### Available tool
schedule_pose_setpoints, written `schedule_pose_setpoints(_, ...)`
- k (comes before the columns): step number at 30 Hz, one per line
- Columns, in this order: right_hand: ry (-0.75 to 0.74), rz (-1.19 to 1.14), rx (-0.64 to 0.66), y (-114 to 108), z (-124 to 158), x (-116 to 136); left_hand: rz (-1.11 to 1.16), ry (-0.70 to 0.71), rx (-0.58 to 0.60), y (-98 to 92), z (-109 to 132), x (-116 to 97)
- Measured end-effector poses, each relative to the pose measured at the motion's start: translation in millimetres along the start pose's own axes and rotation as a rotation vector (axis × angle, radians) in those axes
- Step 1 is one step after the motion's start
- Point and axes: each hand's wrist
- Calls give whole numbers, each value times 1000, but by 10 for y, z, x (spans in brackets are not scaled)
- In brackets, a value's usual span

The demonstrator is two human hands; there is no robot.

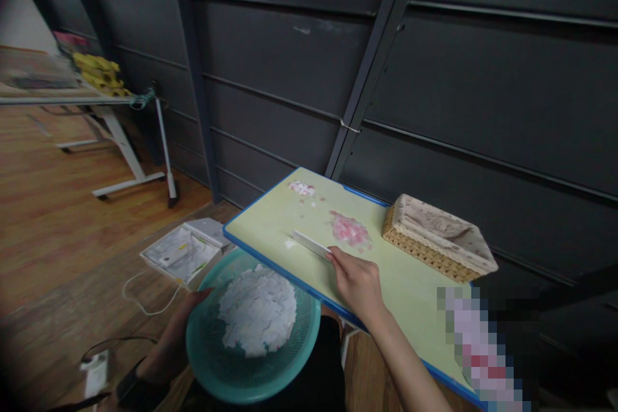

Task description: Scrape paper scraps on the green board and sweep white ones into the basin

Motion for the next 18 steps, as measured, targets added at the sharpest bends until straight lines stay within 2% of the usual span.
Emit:
schedule_pose_setpoints(4,-6,94,-3,3,19,-102,8,6,-30,47,35,-9)
schedule_pose_setpoints(10,-53,250,2,-7,48,-214,11,-7,-9,27,-3,15)
schedule_pose_setpoints(14,-63,295,-37,-14,63,-172,3,-22,-8,-24,-41,28)
schedule_pose_setpoints(18,-62,222,-34,-14,62,-78,-47,-32,-16,-53,-70,25)
Point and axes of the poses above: each hand's wrist, its own z-axis away from the middle knuckle, its own y-axis out of the palm, x = y × z, and after that the axes turned 7 degrees about -y, right-handed
